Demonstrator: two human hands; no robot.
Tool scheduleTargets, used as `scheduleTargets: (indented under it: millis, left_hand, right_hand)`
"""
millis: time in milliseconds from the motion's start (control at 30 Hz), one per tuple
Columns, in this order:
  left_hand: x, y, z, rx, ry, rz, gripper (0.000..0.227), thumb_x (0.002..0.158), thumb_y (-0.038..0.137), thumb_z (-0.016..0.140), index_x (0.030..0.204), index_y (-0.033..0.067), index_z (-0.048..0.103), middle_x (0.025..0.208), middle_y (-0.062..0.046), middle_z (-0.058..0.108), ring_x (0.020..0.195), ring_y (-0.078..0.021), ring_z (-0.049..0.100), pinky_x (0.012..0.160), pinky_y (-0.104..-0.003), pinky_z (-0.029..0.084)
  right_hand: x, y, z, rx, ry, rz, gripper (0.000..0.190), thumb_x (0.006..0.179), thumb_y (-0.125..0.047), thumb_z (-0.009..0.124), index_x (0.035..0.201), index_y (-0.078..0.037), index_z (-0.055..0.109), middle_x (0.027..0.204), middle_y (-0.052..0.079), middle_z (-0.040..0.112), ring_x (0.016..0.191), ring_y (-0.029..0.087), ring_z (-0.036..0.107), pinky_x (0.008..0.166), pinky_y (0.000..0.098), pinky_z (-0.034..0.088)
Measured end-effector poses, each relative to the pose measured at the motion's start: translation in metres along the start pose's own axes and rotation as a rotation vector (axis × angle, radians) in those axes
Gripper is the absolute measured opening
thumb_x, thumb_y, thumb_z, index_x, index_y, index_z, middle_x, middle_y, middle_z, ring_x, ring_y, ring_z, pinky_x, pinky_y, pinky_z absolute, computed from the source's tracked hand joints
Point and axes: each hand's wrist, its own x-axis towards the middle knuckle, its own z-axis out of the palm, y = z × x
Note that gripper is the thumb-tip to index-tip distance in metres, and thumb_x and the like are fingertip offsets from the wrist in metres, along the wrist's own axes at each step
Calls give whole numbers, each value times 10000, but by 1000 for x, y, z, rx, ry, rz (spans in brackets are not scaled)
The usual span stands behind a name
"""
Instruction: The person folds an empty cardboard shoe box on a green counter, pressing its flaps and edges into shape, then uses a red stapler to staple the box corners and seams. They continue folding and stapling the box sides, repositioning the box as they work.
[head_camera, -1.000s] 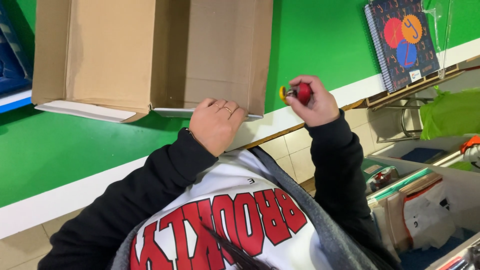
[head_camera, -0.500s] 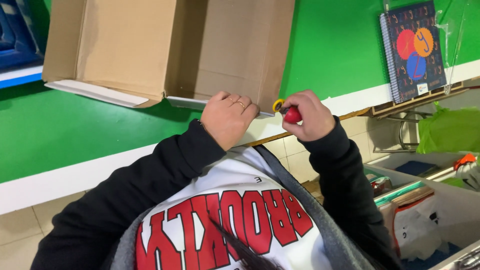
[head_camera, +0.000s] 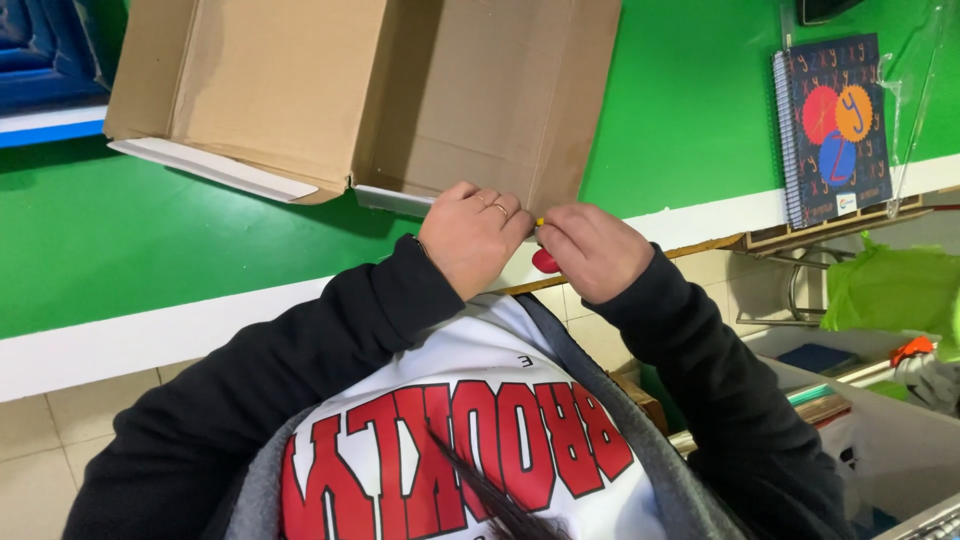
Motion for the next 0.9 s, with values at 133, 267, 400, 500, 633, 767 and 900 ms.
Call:
scheduleTargets:
  millis: [133,267,400,500,633,767,900]
  left_hand:
    - [0,0,0,-2,-15,-4,130,867,164,608,968,115,674,916,-37,636,893,-214,651,809,-369,474]
    - [-1,-1,2,-3,-2,7,135,867,167,609,973,111,671,938,-42,644,904,-214,653,813,-372,473]
    - [-1,-1,0,-13,-1,12,181,854,173,612,1006,101,680,954,-48,647,904,-219,651,807,-371,469]
    - [-1,-1,0,-18,-24,12,192,855,176,614,1016,96,682,952,-49,645,905,-220,652,808,-373,471]
    - [-2,-1,2,15,3,25,247,863,174,611,1073,69,690,976,-57,650,914,-220,648,802,-371,464]
    - [-3,0,3,14,-2,30,269,860,189,611,1078,55,695,974,-72,649,917,-232,647,822,-377,471]
    - [-3,-1,3,23,-1,37,274,860,182,615,1087,60,706,988,-67,657,936,-231,652,833,-380,472]
  right_hand:
    - [-3,1,2,51,10,94,387,728,-15,757,1104,13,670,1133,154,653,999,318,680,822,378,574]
    - [-8,0,6,62,-2,148,468,689,-42,791,1134,22,658,1135,155,653,983,325,679,822,381,576]
    - [-7,-3,9,45,-4,181,504,723,-218,865,1122,1,647,1140,146,661,993,328,655,827,414,525]
    - [-8,-2,12,11,14,171,565,761,-361,897,1136,-18,651,1112,112,667,1026,325,635,878,436,470]
    - [8,-10,0,-127,53,166,715,721,-537,864,1164,-6,682,1003,116,649,999,343,605,898,446,427]
    - [0,-5,10,-193,22,162,624,750,-530,862,1116,-56,689,1006,65,659,1020,298,601,900,416,413]
    - [3,1,13,-188,-2,133,553,727,-498,885,1028,-78,689,890,42,635,947,269,589,854,412,407]
